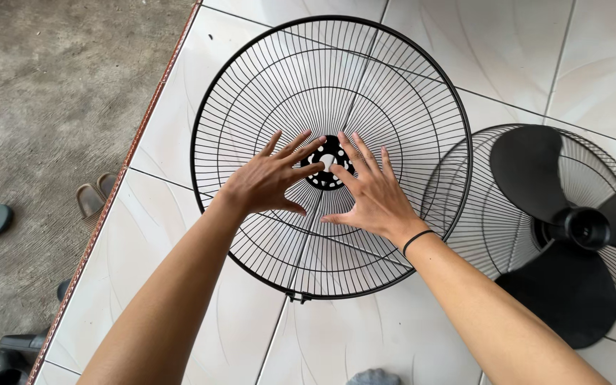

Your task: The person disassembles a standing fan by removing the front grille, unscrewing the central nut, and detaching the fan blades. They use a screwdriver to loosen the nut and place the removed parts on the floor.

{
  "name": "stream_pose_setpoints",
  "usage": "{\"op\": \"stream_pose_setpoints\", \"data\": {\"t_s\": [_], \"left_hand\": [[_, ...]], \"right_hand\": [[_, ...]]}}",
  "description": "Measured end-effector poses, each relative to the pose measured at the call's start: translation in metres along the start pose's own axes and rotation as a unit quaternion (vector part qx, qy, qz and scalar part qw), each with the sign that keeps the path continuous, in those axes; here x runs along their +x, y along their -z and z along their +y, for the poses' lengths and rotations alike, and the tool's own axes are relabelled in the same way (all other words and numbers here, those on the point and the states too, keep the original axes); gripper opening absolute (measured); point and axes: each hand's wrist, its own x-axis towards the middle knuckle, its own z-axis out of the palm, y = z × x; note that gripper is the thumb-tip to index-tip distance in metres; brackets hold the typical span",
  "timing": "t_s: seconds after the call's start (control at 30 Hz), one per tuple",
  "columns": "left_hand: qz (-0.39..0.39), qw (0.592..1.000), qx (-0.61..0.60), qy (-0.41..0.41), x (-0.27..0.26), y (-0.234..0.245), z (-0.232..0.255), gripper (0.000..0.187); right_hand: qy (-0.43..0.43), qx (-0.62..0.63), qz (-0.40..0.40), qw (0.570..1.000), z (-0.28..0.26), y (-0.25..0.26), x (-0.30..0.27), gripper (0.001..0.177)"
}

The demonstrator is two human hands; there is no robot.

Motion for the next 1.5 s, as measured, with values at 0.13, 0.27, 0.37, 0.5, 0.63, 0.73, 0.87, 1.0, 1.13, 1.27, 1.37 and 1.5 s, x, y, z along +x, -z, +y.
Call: {"op": "stream_pose_setpoints", "data": {"t_s": [0.13, 0.27, 0.37, 0.5, 0.63, 0.73, 0.87, 1.0, 1.13, 1.27, 1.37, 1.5], "left_hand": [[-0.011, 1.0, -0.013, 0.006, 0.01, -0.017, -0.01, 0.109], [-0.015, 0.999, -0.033, 0.016, 0.017, -0.03, -0.014, 0.109], [-0.032, 0.998, -0.041, 0.019, 0.025, -0.035, -0.015, 0.111], [-0.049, 0.997, -0.05, 0.02, 0.03, -0.037, -0.016, 0.11], [-0.056, 0.997, -0.052, 0.019, 0.033, -0.039, -0.018, 0.11], [-0.058, 0.997, -0.055, 0.02, 0.034, -0.042, -0.021, 0.11], [-0.057, 0.995, -0.073, 0.027, 0.036, -0.048, -0.02, 0.109], [-0.05, 0.995, -0.082, 0.029, 0.035, -0.052, -0.018, 0.108], [-0.047, 0.994, -0.092, 0.035, 0.032, -0.053, -0.017, 0.109], [-0.036, 0.992, -0.11, 0.048, 0.029, -0.049, -0.016, 0.108], [-0.033, 0.991, -0.118, 0.06, 0.024, -0.047, -0.014, 0.103], [-0.031, 0.99, -0.116, 0.075, 0.022, -0.044, -0.01, 0.101]], "right_hand": [[-0.002, 0.006, -0.014, 1.0, 0.007, -0.018, 0.011, 0.107], [0.006, 0.014, -0.012, 1.0, 0.015, -0.029, 0.017, 0.109], [0.0, 0.009, -0.028, 1.0, 0.02, -0.034, 0.019, 0.11], [-0.003, 0.014, -0.033, 0.999, 0.023, -0.038, 0.021, 0.111], [-0.011, 0.027, -0.054, 0.998, 0.028, -0.041, 0.023, 0.11], [-0.008, 0.028, -0.048, 0.998, 0.03, -0.044, 0.024, 0.11], [-0.005, 0.045, -0.032, 0.998, 0.031, -0.05, 0.023, 0.111], [-0.004, 0.049, -0.029, 0.998, 0.032, -0.054, 0.021, 0.113], [-0.006, 0.047, -0.037, 0.998, 0.033, -0.055, 0.02, 0.114], [-0.02, 0.055, -0.052, 0.997, 0.031, -0.053, 0.023, 0.115], [-0.031, 0.064, -0.053, 0.996, 0.028, -0.052, 0.024, 0.115], [-0.048, 0.05, -0.067, 0.995, 0.023, -0.049, 0.026, 0.119]]}}
